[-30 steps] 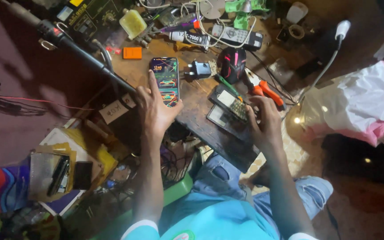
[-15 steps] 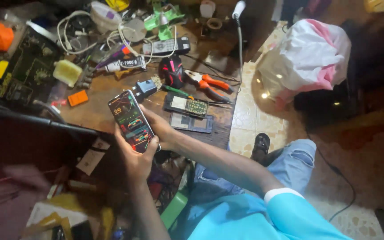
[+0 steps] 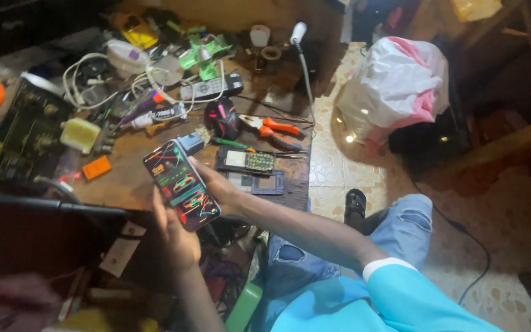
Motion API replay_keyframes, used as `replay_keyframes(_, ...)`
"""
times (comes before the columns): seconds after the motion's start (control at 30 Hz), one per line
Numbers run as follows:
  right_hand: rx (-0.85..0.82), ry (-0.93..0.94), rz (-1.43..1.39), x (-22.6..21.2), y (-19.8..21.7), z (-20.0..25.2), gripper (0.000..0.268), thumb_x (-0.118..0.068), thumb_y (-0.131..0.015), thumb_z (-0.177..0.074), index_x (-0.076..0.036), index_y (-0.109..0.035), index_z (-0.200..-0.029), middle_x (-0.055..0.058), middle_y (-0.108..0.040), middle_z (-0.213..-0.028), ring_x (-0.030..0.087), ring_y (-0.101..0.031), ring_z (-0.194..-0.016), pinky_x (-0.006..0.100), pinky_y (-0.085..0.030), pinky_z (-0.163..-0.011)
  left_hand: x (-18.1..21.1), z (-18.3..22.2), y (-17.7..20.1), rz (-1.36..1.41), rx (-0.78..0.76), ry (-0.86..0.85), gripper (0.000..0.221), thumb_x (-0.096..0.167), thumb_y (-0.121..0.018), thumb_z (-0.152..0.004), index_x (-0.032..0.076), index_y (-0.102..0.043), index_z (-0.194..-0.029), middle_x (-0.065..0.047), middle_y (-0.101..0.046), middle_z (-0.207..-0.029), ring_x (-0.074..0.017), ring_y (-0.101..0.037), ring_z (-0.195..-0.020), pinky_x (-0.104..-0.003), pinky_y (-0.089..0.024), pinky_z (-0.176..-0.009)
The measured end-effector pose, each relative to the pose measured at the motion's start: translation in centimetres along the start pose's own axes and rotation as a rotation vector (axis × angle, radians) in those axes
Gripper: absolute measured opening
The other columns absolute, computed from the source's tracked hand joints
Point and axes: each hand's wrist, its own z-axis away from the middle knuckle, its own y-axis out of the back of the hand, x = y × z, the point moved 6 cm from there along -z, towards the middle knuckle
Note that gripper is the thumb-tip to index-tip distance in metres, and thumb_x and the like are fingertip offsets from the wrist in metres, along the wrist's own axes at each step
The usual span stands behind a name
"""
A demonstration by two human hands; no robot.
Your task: Repairing a mobile phone by disassembling it and using a soldering iron on the circuit board.
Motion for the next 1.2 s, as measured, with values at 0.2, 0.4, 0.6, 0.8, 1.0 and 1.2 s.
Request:
replay_keyframes(0.2, -0.111, -0.083, 0.02, 0.1, -0.7, -0.2, 0.046, -0.041, -0.052, -0.088, 0.001, -0.056, -0.106, 0.016, -0.062, -0.097, 0.026, -0.062, -0.085, 0.039, -0.05, -0.08, -1.2, -0.1, 0.4, 0.596, 0.044, 0.174, 0.08, 0.045, -0.054, -0.073, 0.009, -0.022, -0.136, -0.018, -0.03, -0.136, -0.0339, -0.034, -0.12, -0.047, -0.03, -0.097)
replay_keyframes(0.4, 0.095, -0.034, 0.181, -0.1, -0.3, 0.2, 0.046, -0.042, -0.058, -0.083, -0.003, -0.056, -0.108, 0.021, -0.06, -0.1, 0.028, -0.061, -0.091, 0.043, -0.047, -0.085, -2.4, 0.3, 1.3, 0.731, -0.013, 0.053, 0.071, 0.05, -0.046, -0.082, 0.017, -0.018, -0.139, -0.013, -0.022, -0.143, -0.0321, -0.019, -0.132, -0.055, -0.014, -0.105)
replay_keyframes(0.6, 0.117, -0.043, 0.233, -0.6, -2.0, 1.7, 0.044, -0.04, -0.057, -0.083, -0.003, -0.055, -0.107, 0.02, -0.062, -0.094, 0.028, -0.063, -0.086, 0.042, -0.05, -0.079, -2.4, 0.7, 1.1, 0.756, -0.076, 0.011, 0.081, 0.053, -0.05, -0.078, 0.019, -0.011, -0.14, -0.012, -0.017, -0.145, -0.0323, -0.016, -0.133, -0.055, -0.013, -0.106)
replay_keyframes(0.8, 0.089, -0.031, 0.202, -0.6, -0.8, 0.6, 0.041, -0.036, -0.058, -0.082, -0.002, -0.057, -0.105, 0.022, -0.061, -0.098, 0.033, -0.062, -0.088, 0.045, -0.051, -0.075, -2.0, 0.8, 0.6, 0.819, -0.098, -0.001, 0.083, 0.052, -0.052, -0.077, 0.019, -0.009, -0.14, -0.011, -0.018, -0.144, -0.03, -0.016, -0.133, -0.054, -0.013, -0.107)
replay_keyframes(1.0, 0.116, -0.034, 0.227, -0.4, 0.2, 0.9, 0.042, -0.038, -0.059, -0.082, -0.002, -0.057, -0.104, 0.019, -0.061, -0.098, 0.028, -0.062, -0.085, 0.044, -0.051, -0.075, -1.9, 0.6, 0.8, 0.846, -0.065, 0.044, 0.084, 0.053, -0.051, -0.075, 0.018, -0.01, -0.141, -0.009, -0.018, -0.144, -0.0273, -0.018, -0.133, -0.051, -0.015, -0.108)
replay_keyframes(1.2, -0.171, 0.086, 0.438, -0.4, -1.8, 1.1, 0.051, -0.046, -0.045, -0.089, -0.011, -0.043, -0.126, 0.016, -0.051, -0.118, 0.03, -0.051, -0.108, 0.048, -0.043, -0.088, -1.9, 0.2, 1.6, 0.989, 0.021, 0.075, 0.083, 0.053, -0.048, -0.073, 0.019, -0.013, -0.14, -0.009, -0.019, -0.144, -0.0284, -0.017, -0.133, -0.052, -0.013, -0.107)
